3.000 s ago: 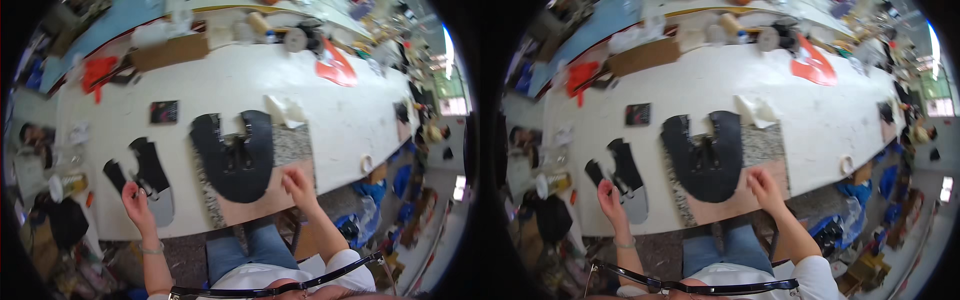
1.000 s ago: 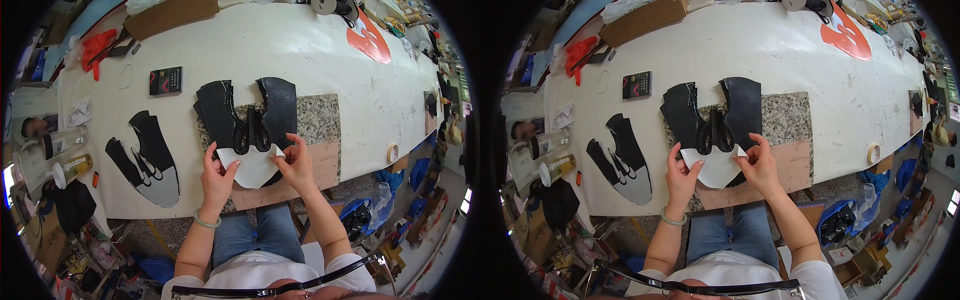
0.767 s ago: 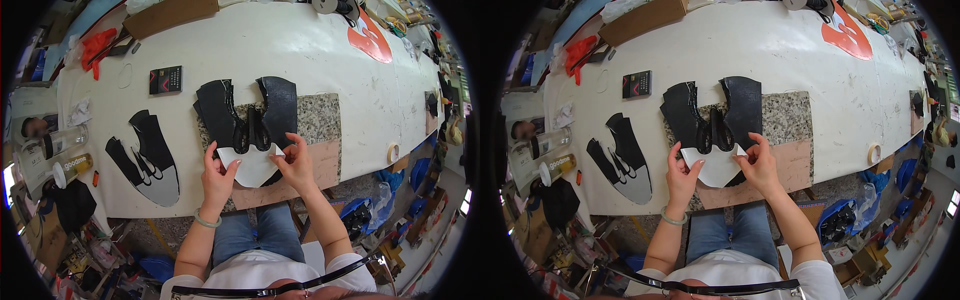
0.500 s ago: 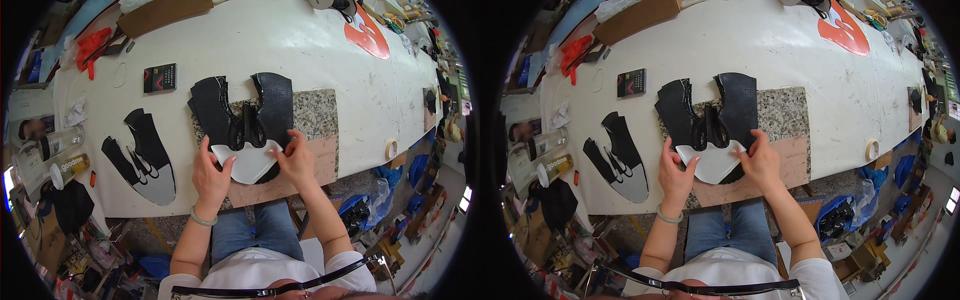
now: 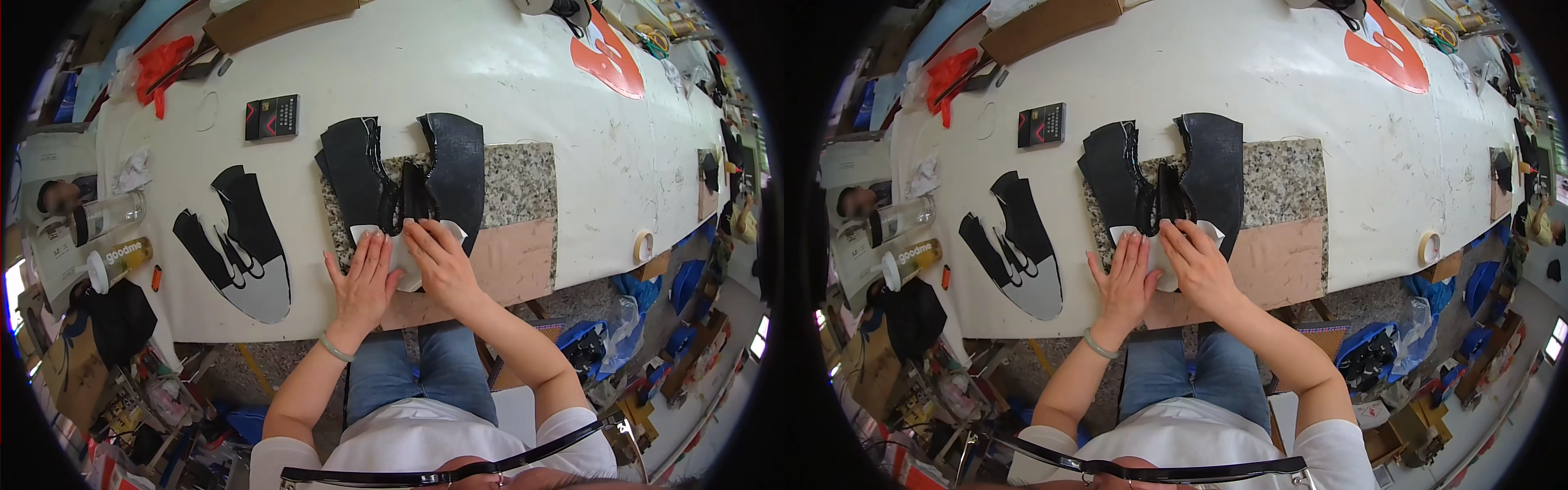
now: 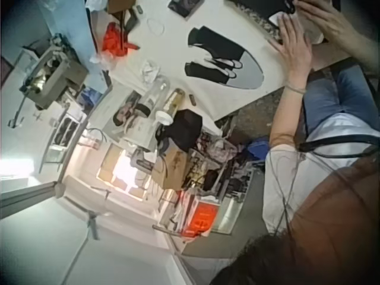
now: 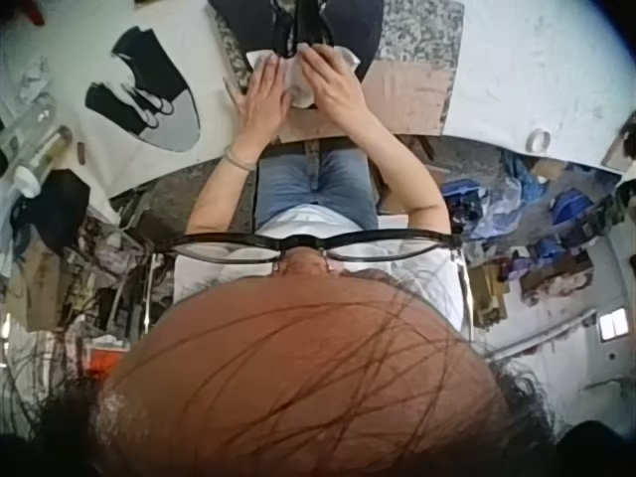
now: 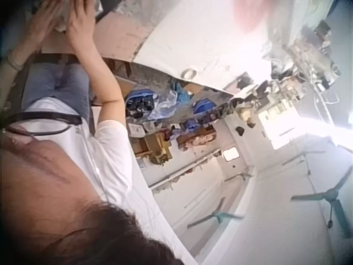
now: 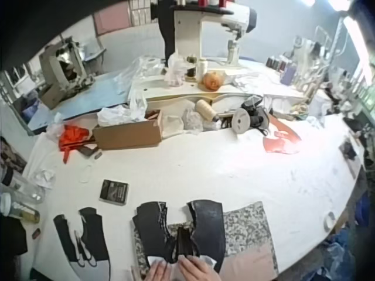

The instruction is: The person attaches adhesive reinforcement patches to shoe upper pieces by peeling off their protective backings, pressing them onto the shoe components by hand, and stacking the completed pieces.

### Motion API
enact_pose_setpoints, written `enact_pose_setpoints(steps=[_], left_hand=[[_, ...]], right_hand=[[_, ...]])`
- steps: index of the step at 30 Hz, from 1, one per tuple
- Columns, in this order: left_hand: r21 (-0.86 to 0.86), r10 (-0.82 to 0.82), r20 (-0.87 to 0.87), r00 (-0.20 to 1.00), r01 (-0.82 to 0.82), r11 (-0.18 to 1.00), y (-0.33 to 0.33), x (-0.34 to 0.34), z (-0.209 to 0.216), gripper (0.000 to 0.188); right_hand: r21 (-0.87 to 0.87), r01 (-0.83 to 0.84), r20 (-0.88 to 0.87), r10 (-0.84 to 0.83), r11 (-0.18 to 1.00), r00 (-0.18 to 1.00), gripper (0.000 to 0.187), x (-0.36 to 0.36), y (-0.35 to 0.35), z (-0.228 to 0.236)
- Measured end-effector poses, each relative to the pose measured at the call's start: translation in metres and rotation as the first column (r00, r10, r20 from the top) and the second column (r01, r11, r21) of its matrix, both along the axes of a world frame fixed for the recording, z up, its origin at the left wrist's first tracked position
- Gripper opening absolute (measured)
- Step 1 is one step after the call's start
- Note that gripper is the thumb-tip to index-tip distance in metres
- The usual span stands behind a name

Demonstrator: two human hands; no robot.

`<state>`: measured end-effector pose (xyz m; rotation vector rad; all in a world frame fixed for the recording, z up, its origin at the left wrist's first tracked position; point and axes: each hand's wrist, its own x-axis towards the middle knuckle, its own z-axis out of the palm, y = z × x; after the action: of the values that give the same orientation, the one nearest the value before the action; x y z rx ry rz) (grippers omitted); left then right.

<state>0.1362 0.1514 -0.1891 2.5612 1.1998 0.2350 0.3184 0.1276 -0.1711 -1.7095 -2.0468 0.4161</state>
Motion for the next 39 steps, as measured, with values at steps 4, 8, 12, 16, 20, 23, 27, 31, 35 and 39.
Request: enact_pose_setpoints(steps=[4, 8, 12, 16, 20, 23, 27, 31, 35, 39], left_hand=[[-0.167, -0.044, -0.131, 0.99, 0.021, 0.986, 0.006, -0.003, 0.009, 0.072], [-0.2, -0.098, -0.108, 0.989, 0.075, 0.977, 0.013, -0.009, 0.013, 0.077], [-0.155, -0.108, -0.133, 0.985, 0.087, 0.984, 0.017, -0.013, 0.011, 0.077], [-0.135, -0.112, -0.116, 0.987, 0.096, 0.986, 0.018, -0.014, 0.011, 0.075], [-0.117, -0.138, -0.103, 0.985, 0.126, 0.985, 0.02, -0.014, 0.011, 0.078], [-0.161, -0.063, -0.062, 0.996, 0.052, 0.986, 0.021, -0.011, 0.014, 0.08], [-0.156, -0.034, -0.057, 0.998, 0.024, 0.987, 0.021, -0.008, 0.022, 0.083], [-0.336, 0.107, 0.124, 0.986, -0.06, 0.94, 0.024, -0.015, 0.02, 0.073], [-0.228, 0.126, 0.047, 0.991, -0.113, 0.967, 0.02, -0.012, 0.005, 0.073], [-0.178, 0.044, -0.098, 0.994, -0.061, 0.982, 0.029, -0.023, 0.012, 0.084]], right_hand=[[-0.016, 0.0, 0.109, 0.001, 1.0, 0.994, 0.05, -0.006, -0.007, -0.001], [-0.131, 0.018, 0.202, 0.009, 0.991, 0.979, 0.053, 0.003, -0.034, -0.002], [-0.186, -0.022, 0.22, 0.064, 0.982, 0.973, 0.056, 0.025, -0.048, -0.011], [-0.248, -0.025, 0.233, 0.084, 0.968, 0.969, 0.059, 0.041, -0.045, -0.008], [-0.25, 0.089, 0.242, -0.027, 0.964, 0.97, 0.059, 0.047, -0.036, -0.009], [-0.171, 0.124, 0.312, -0.066, 0.977, 0.948, 0.059, 0.046, -0.035, -0.013], [-0.217, 0.241, 0.283, -0.175, 0.946, 0.943, 0.061, 0.034, -0.03, -0.005], [-0.2, 0.074, 0.403, 0.013, 0.977, 0.915, 0.066, 0.011, -0.029, 0.014], [-0.258, -0.165, 0.189, 0.218, 0.952, 0.958, 0.067, -0.001, -0.027, 0.001], [-0.239, -0.078, 0.113, 0.108, 0.968, 0.988, 0.068, -0.007, -0.025, 0.007]])
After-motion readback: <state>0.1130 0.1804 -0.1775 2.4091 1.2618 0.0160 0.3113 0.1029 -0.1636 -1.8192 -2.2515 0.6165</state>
